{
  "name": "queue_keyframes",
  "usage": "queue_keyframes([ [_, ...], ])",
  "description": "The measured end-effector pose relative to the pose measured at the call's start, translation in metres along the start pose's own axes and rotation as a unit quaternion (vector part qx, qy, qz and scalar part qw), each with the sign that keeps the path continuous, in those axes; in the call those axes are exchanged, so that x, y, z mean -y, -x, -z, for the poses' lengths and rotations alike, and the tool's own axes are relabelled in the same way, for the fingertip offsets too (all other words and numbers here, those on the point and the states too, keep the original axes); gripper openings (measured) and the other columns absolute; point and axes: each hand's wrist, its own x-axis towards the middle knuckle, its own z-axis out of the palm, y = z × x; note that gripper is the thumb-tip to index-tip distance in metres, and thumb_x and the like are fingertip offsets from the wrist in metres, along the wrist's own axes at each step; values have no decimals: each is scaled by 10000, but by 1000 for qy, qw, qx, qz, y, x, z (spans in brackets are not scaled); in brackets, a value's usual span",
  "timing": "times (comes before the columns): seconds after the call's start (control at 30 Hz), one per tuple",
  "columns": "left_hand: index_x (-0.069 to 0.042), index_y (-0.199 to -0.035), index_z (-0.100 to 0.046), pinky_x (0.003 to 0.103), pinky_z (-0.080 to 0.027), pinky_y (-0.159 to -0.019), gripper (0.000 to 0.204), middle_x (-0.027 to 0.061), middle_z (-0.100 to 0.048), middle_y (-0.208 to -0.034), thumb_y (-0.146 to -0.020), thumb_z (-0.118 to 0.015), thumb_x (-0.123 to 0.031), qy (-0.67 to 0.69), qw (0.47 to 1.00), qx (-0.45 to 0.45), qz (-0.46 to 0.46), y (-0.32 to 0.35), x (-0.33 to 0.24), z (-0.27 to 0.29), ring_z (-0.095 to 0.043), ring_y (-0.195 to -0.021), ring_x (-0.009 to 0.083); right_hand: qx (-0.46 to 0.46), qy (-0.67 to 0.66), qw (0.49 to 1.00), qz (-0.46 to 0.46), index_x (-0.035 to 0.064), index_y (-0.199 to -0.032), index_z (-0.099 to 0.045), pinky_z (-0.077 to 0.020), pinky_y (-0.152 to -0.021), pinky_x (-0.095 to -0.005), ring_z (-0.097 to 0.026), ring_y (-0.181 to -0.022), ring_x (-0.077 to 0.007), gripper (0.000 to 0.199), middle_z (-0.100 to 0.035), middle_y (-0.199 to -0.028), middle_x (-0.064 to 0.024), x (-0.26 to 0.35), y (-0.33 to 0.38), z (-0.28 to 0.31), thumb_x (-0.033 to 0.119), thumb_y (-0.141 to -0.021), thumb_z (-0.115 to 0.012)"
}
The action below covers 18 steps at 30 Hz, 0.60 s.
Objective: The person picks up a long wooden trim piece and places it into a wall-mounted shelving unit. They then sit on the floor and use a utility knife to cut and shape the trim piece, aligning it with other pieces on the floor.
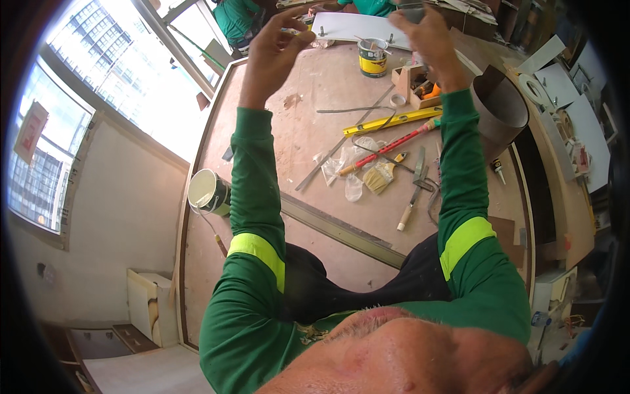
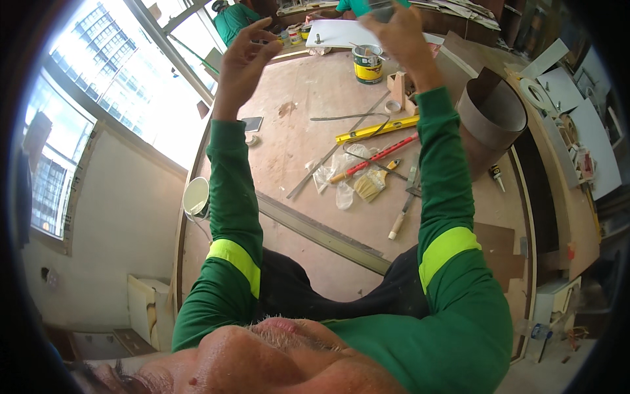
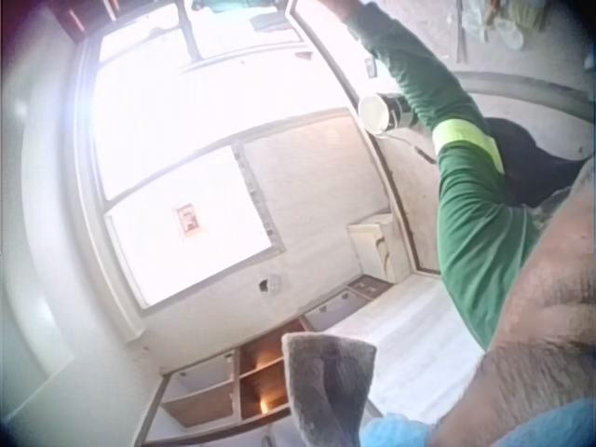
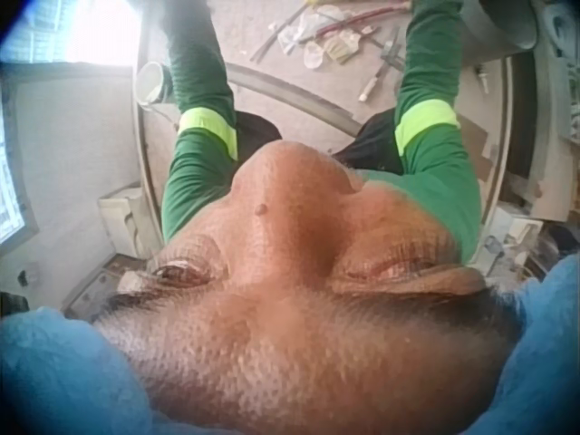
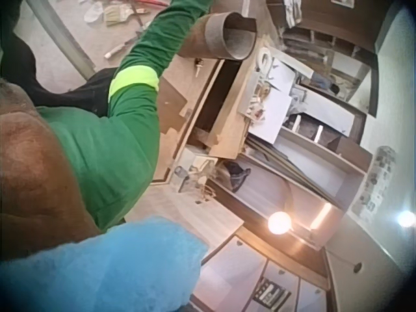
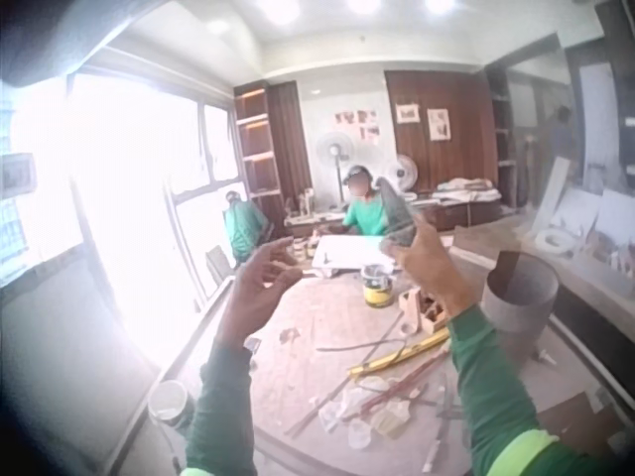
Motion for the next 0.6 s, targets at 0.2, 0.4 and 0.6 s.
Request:
queue_keyframes([
  [0.2, -119, -1439, -566, 303, -585, -866, 508, 62, -692, -1148, -971, -741, -204, -25, 999, 38, -26, 3, -13, -26, -717, -983, 154, 181, -218, 959, -17, -3, -1237, -647, -466, -606, -260, -583, -710, -94, 405, -662, -897, -24, 63, 20, -40, 207, -919, -783],
  [0.4, -99, -1438, -560, 266, -543, -744, 565, 47, -618, -1083, -916, -777, -100, 67, 995, 42, 58, -3, -31, -13, -635, -843, 102, 222, -184, 957, -20, 17, -1119, -667, -405, -518, -216, -521, -625, -44, 307, -619, -797, 34, 70, 25, -29, 197, -910, -801],
  [0.6, -64, -1431, -552, 268, -546, -771, 628, 62, -632, -1112, -865, -820, -103, -14, 998, 46, 44, 2, -28, -5, -632, -862, 116, 252, -183, 950, 4, -14, -1193, -672, -485, -672, -249, -571, -784, -82, 402, -663, -936, 2, 77, 30, -35, 226, -905, -816],
])
